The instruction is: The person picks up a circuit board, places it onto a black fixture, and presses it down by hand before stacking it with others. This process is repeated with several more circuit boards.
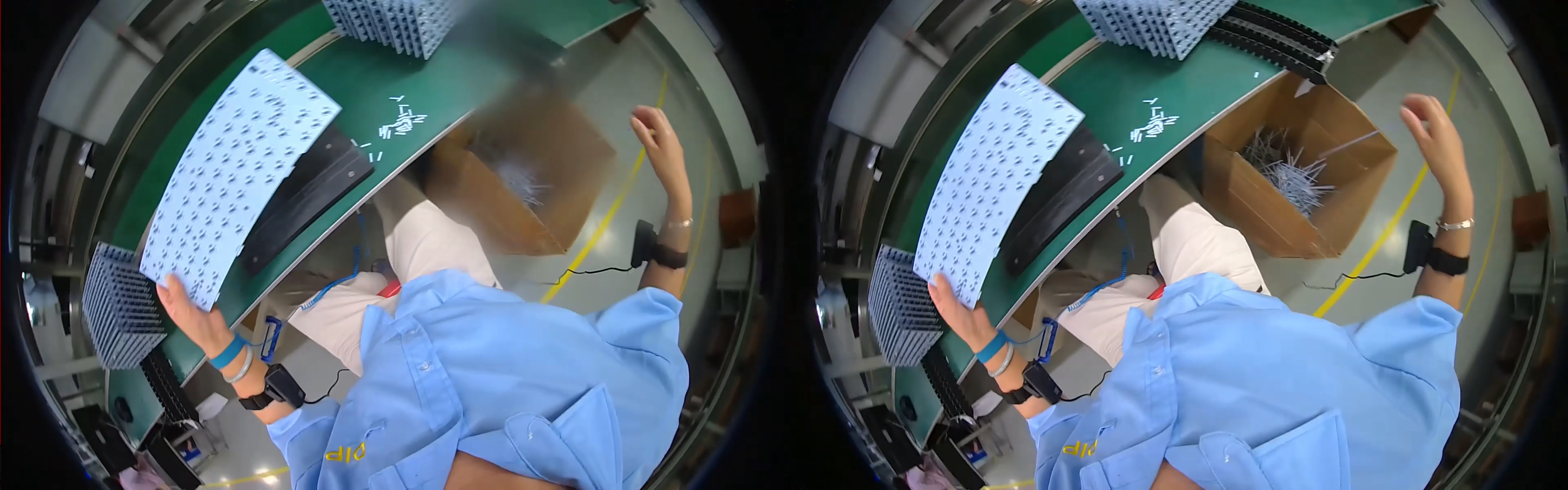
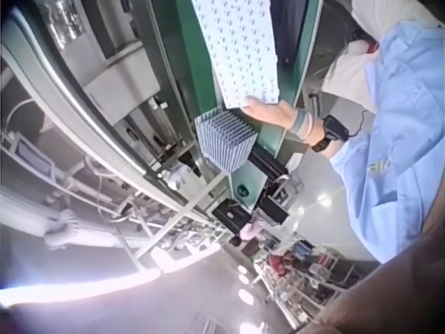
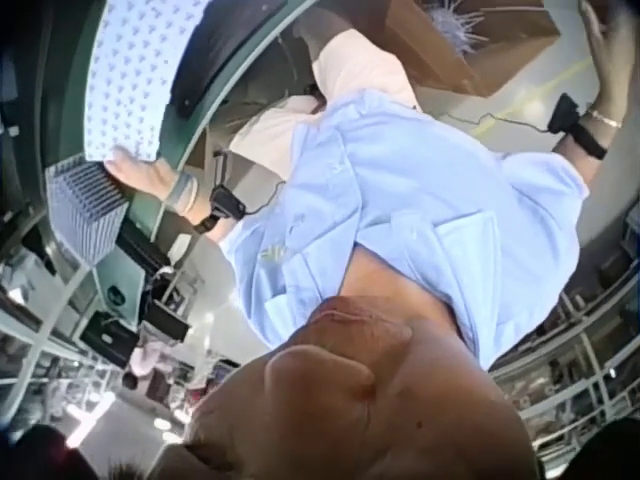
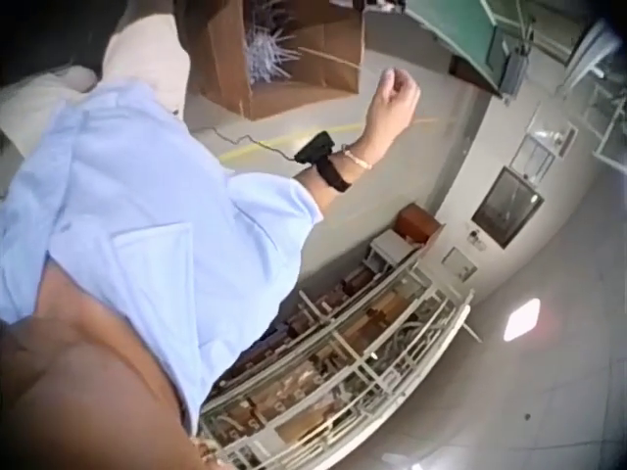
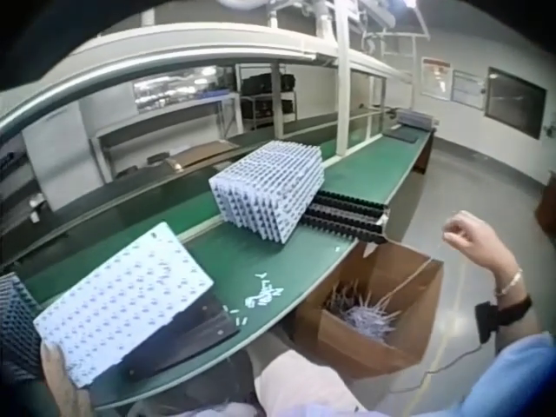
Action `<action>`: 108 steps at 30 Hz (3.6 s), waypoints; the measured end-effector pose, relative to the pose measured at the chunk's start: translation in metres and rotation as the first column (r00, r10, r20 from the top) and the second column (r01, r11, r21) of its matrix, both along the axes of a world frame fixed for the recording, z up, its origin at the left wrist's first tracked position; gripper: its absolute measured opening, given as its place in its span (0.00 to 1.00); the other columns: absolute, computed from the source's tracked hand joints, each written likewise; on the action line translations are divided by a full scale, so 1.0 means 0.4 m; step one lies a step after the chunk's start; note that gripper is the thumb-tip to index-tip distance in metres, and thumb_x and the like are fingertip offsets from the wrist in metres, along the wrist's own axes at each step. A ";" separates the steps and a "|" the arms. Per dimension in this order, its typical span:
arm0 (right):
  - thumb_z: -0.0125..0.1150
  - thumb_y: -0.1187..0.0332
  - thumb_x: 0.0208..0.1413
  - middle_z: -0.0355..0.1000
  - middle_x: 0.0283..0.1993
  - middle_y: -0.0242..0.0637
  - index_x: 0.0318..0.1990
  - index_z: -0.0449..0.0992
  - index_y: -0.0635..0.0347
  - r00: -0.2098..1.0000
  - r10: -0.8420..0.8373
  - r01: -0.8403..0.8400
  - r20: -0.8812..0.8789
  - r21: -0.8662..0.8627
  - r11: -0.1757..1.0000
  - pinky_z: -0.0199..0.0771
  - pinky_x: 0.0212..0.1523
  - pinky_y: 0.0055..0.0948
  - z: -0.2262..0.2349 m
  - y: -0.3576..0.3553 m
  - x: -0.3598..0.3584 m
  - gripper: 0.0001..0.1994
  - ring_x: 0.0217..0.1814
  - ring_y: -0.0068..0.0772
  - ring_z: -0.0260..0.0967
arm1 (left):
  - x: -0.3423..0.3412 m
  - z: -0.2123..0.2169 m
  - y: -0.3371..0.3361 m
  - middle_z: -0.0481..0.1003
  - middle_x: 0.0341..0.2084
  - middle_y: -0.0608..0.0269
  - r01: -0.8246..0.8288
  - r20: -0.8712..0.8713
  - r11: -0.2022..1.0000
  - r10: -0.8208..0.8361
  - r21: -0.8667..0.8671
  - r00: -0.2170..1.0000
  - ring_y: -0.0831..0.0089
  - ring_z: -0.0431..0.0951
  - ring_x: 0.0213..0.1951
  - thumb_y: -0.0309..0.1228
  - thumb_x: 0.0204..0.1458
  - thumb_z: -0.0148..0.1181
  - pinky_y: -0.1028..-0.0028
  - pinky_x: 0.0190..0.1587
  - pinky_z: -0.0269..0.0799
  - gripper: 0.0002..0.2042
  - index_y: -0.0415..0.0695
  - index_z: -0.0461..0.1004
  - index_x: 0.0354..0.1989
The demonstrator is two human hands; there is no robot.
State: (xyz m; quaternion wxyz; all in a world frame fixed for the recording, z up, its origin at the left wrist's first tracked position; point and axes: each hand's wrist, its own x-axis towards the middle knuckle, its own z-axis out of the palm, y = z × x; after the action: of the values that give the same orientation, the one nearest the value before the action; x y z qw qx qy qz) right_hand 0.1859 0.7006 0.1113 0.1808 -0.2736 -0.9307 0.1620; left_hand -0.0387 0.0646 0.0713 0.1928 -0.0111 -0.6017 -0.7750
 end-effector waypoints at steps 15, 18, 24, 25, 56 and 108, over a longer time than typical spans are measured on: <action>0.59 0.58 0.53 0.71 0.38 0.28 0.47 0.72 0.58 0.696 0.604 -0.676 -0.388 -0.637 0.371 0.61 0.35 0.19 0.055 -0.602 -0.528 0.18 0.36 0.17 0.62 | -0.019 0.034 0.043 0.73 0.42 0.63 0.300 -0.157 0.953 -0.304 -0.051 0.940 0.77 0.71 0.43 0.27 0.55 0.55 0.76 0.49 0.65 0.11 0.38 0.69 0.46; 0.59 0.58 0.53 0.71 0.37 0.28 0.46 0.72 0.59 0.718 0.592 -0.653 -0.364 -0.647 0.394 0.61 0.33 0.18 0.042 -0.595 -0.527 0.17 0.35 0.16 0.62 | -0.009 0.043 0.046 0.73 0.40 0.64 0.275 -0.113 0.956 -0.287 -0.105 0.951 0.79 0.71 0.42 0.27 0.54 0.56 0.77 0.48 0.65 0.11 0.39 0.70 0.45; 0.59 0.60 0.53 0.69 0.33 0.28 0.43 0.72 0.62 0.716 0.576 -0.665 -0.394 -0.635 0.393 0.62 0.33 0.18 0.025 -0.589 -0.530 0.16 0.33 0.17 0.61 | -0.019 0.033 0.033 0.73 0.37 0.67 0.275 -0.058 0.945 -0.289 -0.178 0.956 0.81 0.70 0.38 0.27 0.53 0.58 0.80 0.45 0.65 0.11 0.40 0.71 0.44; 0.59 0.60 0.53 0.69 0.33 0.28 0.43 0.72 0.62 0.716 0.577 -0.664 -0.393 -0.637 0.391 0.62 0.33 0.18 0.022 -0.590 -0.530 0.16 0.33 0.17 0.61 | -0.019 0.034 0.032 0.73 0.37 0.68 0.267 -0.050 0.944 -0.282 -0.194 0.958 0.82 0.70 0.38 0.27 0.53 0.58 0.80 0.45 0.65 0.11 0.40 0.71 0.44; 0.59 0.58 0.53 0.68 0.26 0.26 0.41 0.74 0.61 0.772 0.627 -0.551 -0.103 -0.599 0.581 0.59 0.19 0.15 0.075 -0.582 -0.555 0.15 0.22 0.14 0.59 | -0.145 0.053 0.033 0.70 0.35 0.70 0.345 0.303 0.543 -0.167 -0.766 0.938 0.80 0.67 0.32 0.38 0.51 0.60 0.80 0.36 0.63 0.15 0.35 0.74 0.33; 0.51 0.55 0.59 0.71 0.41 0.36 0.53 0.65 0.62 0.627 0.575 -0.552 -0.526 -0.820 -0.150 0.71 0.33 0.22 0.218 -0.799 -0.556 0.22 0.39 0.24 0.70 | 0.200 0.119 0.134 0.71 0.44 0.49 -0.534 -0.430 0.677 0.339 -0.507 0.837 0.61 0.74 0.38 0.24 0.54 0.50 0.66 0.37 0.72 0.14 0.34 0.65 0.49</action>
State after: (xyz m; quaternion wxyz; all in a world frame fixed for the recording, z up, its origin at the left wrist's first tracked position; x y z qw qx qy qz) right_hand -0.0366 0.3811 0.1987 -0.1311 0.1094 -0.6257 0.7612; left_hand 0.0412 0.1183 0.1190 0.4495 -0.0444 -0.7656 -0.4582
